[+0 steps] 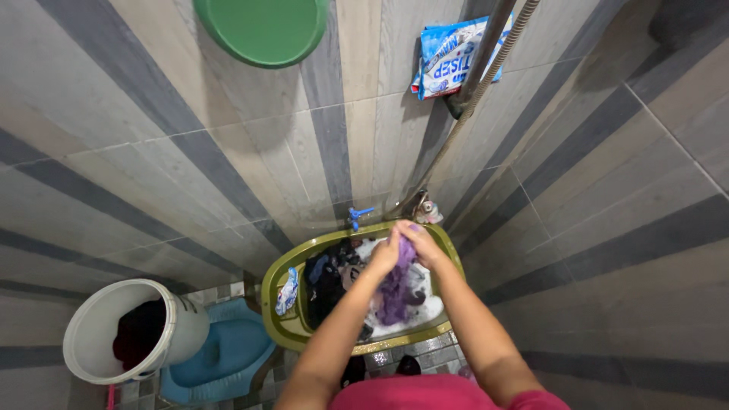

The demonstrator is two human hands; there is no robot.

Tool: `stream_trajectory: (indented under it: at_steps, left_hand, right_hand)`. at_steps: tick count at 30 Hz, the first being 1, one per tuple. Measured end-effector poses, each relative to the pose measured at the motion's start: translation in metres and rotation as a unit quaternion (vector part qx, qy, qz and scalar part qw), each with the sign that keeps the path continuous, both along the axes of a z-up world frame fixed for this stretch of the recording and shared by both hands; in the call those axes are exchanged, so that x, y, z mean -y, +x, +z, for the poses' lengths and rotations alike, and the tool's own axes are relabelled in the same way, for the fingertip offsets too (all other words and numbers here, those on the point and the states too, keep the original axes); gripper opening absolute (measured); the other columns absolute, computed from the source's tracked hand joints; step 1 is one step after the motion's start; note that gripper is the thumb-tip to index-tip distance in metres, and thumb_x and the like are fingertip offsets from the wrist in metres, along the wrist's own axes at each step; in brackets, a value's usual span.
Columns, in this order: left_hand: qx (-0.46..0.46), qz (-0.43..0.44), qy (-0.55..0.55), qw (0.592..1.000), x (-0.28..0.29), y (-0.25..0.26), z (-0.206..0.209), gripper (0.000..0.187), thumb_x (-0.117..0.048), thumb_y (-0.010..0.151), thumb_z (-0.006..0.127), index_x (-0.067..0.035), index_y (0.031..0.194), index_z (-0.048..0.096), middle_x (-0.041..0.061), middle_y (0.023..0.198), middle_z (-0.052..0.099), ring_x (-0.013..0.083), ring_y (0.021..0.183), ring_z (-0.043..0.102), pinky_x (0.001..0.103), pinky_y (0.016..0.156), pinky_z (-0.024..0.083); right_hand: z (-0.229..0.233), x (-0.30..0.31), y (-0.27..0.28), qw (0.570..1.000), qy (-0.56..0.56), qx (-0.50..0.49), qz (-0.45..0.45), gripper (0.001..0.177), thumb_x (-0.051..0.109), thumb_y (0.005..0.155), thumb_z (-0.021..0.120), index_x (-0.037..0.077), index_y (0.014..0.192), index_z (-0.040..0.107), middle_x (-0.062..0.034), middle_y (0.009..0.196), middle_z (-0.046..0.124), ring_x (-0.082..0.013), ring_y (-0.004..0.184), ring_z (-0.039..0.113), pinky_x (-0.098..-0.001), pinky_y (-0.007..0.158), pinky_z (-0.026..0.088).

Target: The person hand-washes clothes in a green basin filled with soapy water. They scrub a purple garment and a black garment, apply liquid detergent from a pink bottle, and wring out the items before placing them into a white bucket.

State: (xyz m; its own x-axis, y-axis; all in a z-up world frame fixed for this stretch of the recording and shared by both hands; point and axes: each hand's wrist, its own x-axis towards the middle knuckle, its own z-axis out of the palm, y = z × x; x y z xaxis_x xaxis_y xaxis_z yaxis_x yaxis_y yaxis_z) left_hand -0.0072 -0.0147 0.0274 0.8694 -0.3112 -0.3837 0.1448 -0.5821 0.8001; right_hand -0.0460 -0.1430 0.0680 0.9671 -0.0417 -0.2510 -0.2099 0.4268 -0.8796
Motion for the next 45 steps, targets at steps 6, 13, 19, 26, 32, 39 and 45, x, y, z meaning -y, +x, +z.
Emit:
stream_trajectory:
  at_steps: [6,13,19,26,32,39,45]
  left_hand:
    - [-0.15,0.167,-0.22,0.949,-0.019,-0.039,-0.022,0.09,-0.077,0.101,0.028,-0.002,0.143,0.055,0.02,0.144,0.057,0.0305,0.133,0.053,0.044,0.11,0.039]
    - [-0.44,0.192,-0.433,0.763,-0.058,-0.035,-0.029,0.057,-0.05,0.099,0.042,-0.006,0.13,0.062,0.02,0.129,0.065,0.0362,0.114,0.063,0.051,0.091,0.053]
    - [-0.026,0.226,0.002,0.974,-0.014,-0.05,-0.012,0.056,-0.05,0.102,0.052,-0.001,0.126,0.067,0.025,0.121,0.071,0.0383,0.109,0.07,0.048,0.089,0.056]
    - [-0.508,0.164,-0.332,0.778,-0.04,-0.077,-0.038,0.081,-0.076,0.092,0.038,-0.007,0.125,0.065,0.016,0.109,0.075,0.0343,0.096,0.071,0.053,0.087,0.054]
    - [-0.511,0.183,-0.413,0.731,-0.054,-0.022,-0.032,0.069,-0.063,0.091,0.045,-0.005,0.117,0.069,0.015,0.105,0.075,0.0322,0.092,0.071,0.051,0.081,0.055]
    - [-0.116,0.271,-0.245,0.924,-0.014,-0.046,-0.03,0.05,-0.044,0.096,0.064,0.0,0.119,0.072,0.013,0.112,0.076,0.0269,0.097,0.071,0.044,0.082,0.055]
    - [-0.01,-0.012,-0.035,0.999,-0.031,-0.055,-0.031,0.069,-0.062,0.098,0.057,0.002,0.119,0.075,0.026,0.112,0.077,0.0328,0.108,0.074,0.04,0.094,0.054]
  right_hand:
    - [-0.034,-0.036,-0.002,0.911,-0.396,0.115,-0.031,0.027,0.029,0.094,0.069,0.003,0.096,0.078,-0.0122,0.088,0.078,-0.0144,0.078,0.067,-0.0308,0.075,0.054]
    - [-0.043,-0.109,-0.049,0.866,-0.484,0.122,-0.035,0.027,0.029,0.095,0.071,0.003,0.089,0.078,-0.0125,0.085,0.076,-0.0184,0.073,0.067,-0.0409,0.077,0.052]
    - [-0.064,-0.079,-0.038,0.938,-0.149,-0.216,-0.228,0.023,0.027,0.09,0.074,0.004,0.093,0.077,-0.0097,0.093,0.076,-0.0176,0.079,0.067,-0.0394,0.074,0.055]
    - [-0.052,-0.053,-0.032,0.983,0.026,-0.176,-0.047,0.024,0.027,0.088,0.073,0.004,0.089,0.074,-0.0141,0.082,0.074,-0.0268,0.071,0.07,-0.0412,0.069,0.058]
    - [-0.026,-0.095,-0.069,0.93,-0.364,0.044,-0.029,0.037,0.037,0.096,0.069,0.004,0.08,0.075,-0.0119,0.072,0.072,-0.0221,0.068,0.065,-0.0381,0.067,0.053]
    - [-0.051,-0.043,-0.022,0.858,-0.474,-0.067,-0.185,0.054,0.047,0.104,0.062,0.0,0.079,0.072,-0.0194,0.07,0.065,-0.0275,0.063,0.061,-0.0416,0.069,0.049]
    - [-0.046,-0.017,0.008,0.977,0.072,-0.173,0.097,0.038,0.031,0.088,0.073,0.008,0.119,0.069,-0.0054,0.11,0.075,-0.0179,0.094,0.072,-0.0322,0.086,0.057]
